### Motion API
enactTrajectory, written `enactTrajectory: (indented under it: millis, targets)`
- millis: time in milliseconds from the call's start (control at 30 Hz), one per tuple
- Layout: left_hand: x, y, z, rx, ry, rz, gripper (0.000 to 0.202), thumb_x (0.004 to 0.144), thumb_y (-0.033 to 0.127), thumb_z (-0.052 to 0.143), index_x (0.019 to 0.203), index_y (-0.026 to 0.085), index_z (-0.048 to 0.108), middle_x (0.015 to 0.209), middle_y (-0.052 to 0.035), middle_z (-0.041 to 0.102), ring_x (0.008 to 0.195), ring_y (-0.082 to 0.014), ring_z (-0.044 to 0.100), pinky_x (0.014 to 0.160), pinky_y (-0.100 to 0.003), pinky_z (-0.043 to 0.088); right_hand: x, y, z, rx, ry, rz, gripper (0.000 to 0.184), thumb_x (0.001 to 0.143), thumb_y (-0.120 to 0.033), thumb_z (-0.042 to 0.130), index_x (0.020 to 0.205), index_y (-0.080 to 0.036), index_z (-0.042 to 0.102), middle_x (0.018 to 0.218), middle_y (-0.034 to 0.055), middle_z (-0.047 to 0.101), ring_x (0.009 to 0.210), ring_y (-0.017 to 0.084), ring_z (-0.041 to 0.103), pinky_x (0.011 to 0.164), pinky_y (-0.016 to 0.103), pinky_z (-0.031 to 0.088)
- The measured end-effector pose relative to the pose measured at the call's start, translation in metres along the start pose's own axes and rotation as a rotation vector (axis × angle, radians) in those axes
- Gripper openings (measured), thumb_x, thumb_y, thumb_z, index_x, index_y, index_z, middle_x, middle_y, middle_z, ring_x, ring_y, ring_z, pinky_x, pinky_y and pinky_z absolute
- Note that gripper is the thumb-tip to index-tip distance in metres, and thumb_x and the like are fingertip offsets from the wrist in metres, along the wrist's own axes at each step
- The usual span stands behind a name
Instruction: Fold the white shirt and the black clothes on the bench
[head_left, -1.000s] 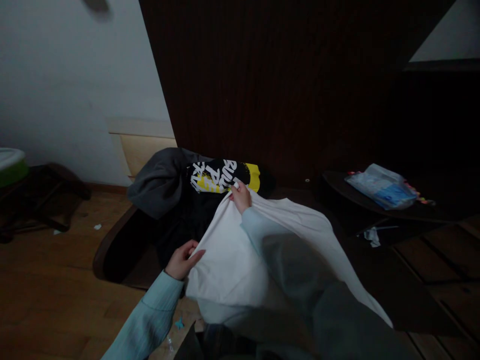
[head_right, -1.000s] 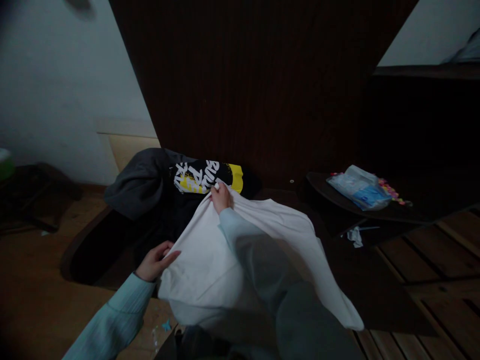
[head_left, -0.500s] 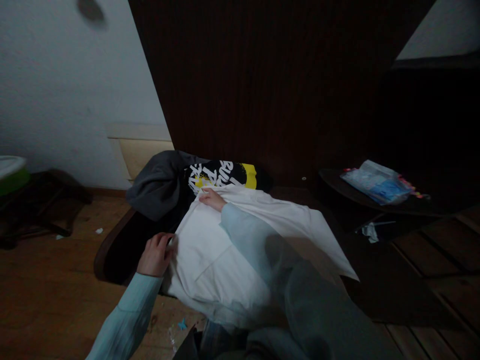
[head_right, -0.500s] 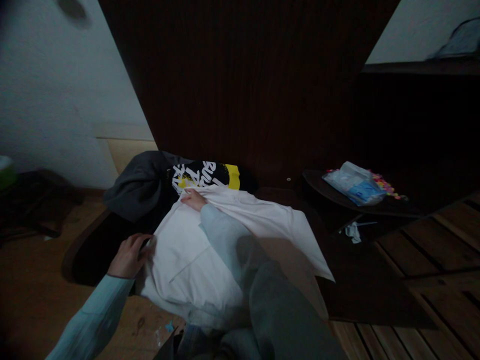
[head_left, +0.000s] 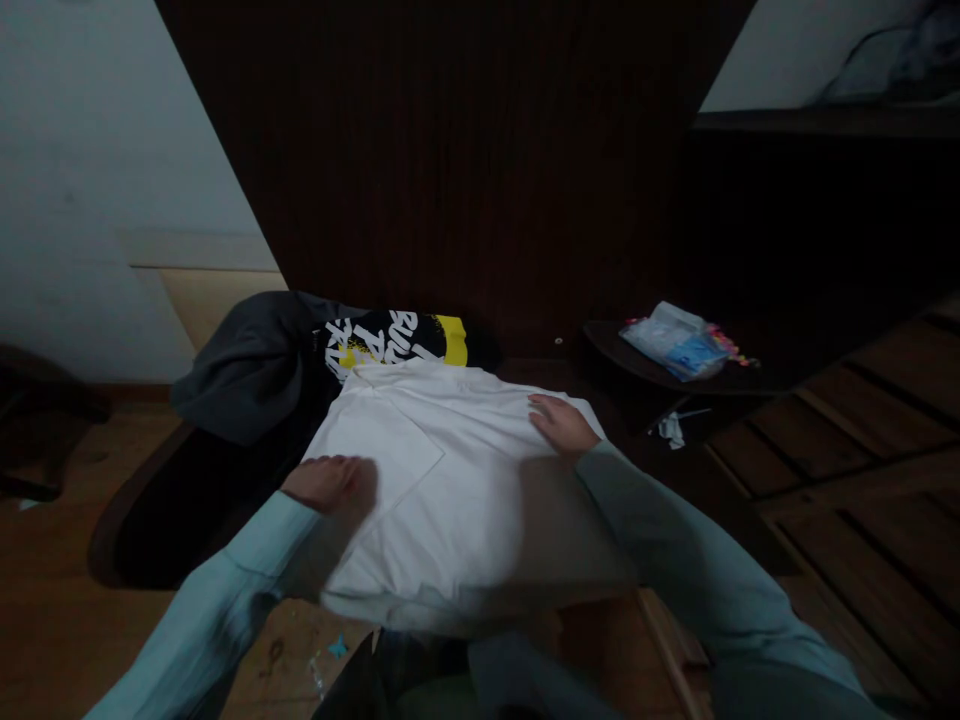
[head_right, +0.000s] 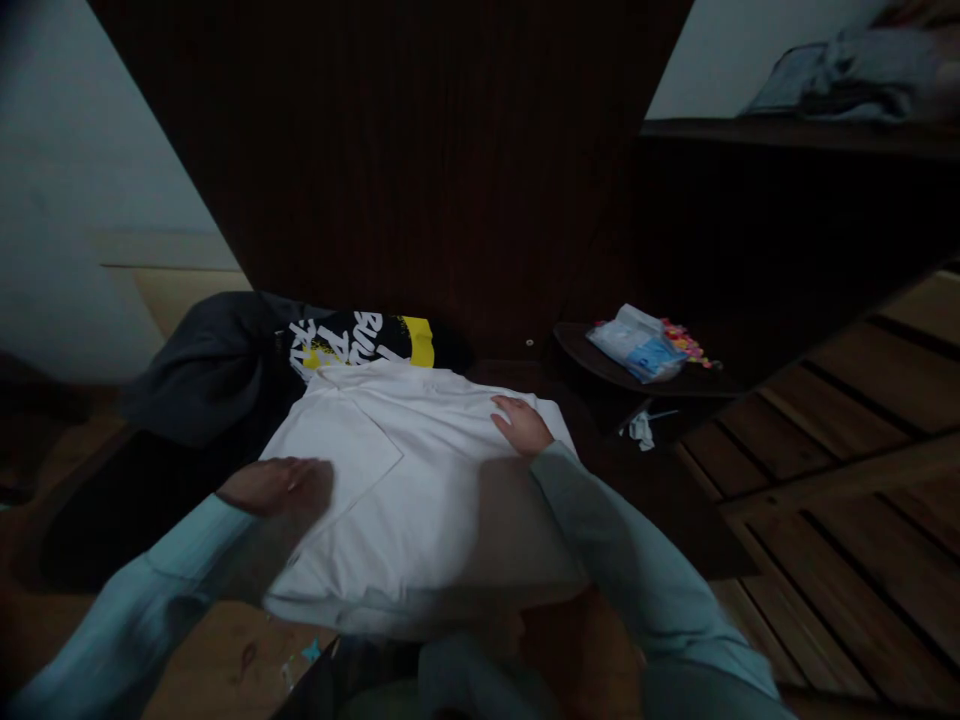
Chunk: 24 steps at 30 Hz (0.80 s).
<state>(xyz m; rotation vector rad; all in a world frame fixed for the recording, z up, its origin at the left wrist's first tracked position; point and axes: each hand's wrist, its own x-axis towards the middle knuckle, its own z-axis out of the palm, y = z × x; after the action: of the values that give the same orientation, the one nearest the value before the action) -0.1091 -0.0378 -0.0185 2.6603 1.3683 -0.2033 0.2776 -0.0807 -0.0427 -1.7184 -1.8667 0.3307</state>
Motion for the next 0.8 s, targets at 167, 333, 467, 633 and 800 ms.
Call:
enactTrajectory:
  millis: [167,333,467,633,800]
  targets:
    - [0.048,0.090,0.004,0.040,0.169,0.250,0.039,0.083,0.028,0.036,0.118,0.016,0.048,0.125,-0.0111,0.048,0.113,-0.0229,0.045,0.090,-0.037,0.038,-0.034,0.021,0.024,-0.323,-0.021,-0.052,0.040,0.079,-0.027,0.044,0.117,-0.016,0.051,0.124,0.0090,0.051,0.117,0.023,0.043,0.098,0.041,0.033]
    - [0.072,0.110,0.052,-0.009,0.402,0.383,0.043,0.083,0.026,0.034,0.123,0.016,0.043,0.132,-0.0110,0.041,0.121,-0.0249,0.036,0.095,-0.042,0.031,-0.049,0.019,0.038,-0.418,-0.022,0.013,0.042,0.085,-0.030,0.037,0.124,-0.018,0.044,0.134,0.0056,0.038,0.125,0.023,0.032,0.100,0.043,0.027]
    - [0.073,0.102,0.067,-0.032,0.427,0.389,0.043,0.083,0.028,0.033,0.124,0.019,0.044,0.130,-0.0089,0.044,0.120,-0.0242,0.037,0.095,-0.043,0.030,-0.033,0.008,0.026,-0.434,-0.126,0.086,0.042,0.082,-0.035,0.042,0.120,-0.018,0.048,0.131,0.0074,0.043,0.121,0.023,0.037,0.098,0.039,0.030]
    - [0.067,0.106,0.066,-0.049,0.406,0.392,0.043,0.082,0.028,0.033,0.123,0.019,0.045,0.130,-0.0078,0.045,0.120,-0.0237,0.036,0.096,-0.043,0.029,0.009,-0.025,0.035,-0.385,-0.112,0.034,0.042,0.082,-0.037,0.042,0.117,-0.015,0.051,0.130,0.0094,0.043,0.120,0.021,0.038,0.098,0.033,0.030]
    - [0.064,0.108,0.066,-0.073,0.399,0.389,0.043,0.081,0.027,0.035,0.123,0.020,0.044,0.129,-0.0076,0.045,0.120,-0.0233,0.037,0.096,-0.044,0.029,0.043,-0.036,0.072,-0.350,-0.113,0.037,0.050,0.084,-0.043,0.036,0.123,-0.013,0.044,0.133,0.0115,0.040,0.122,0.023,0.034,0.099,0.037,0.028]
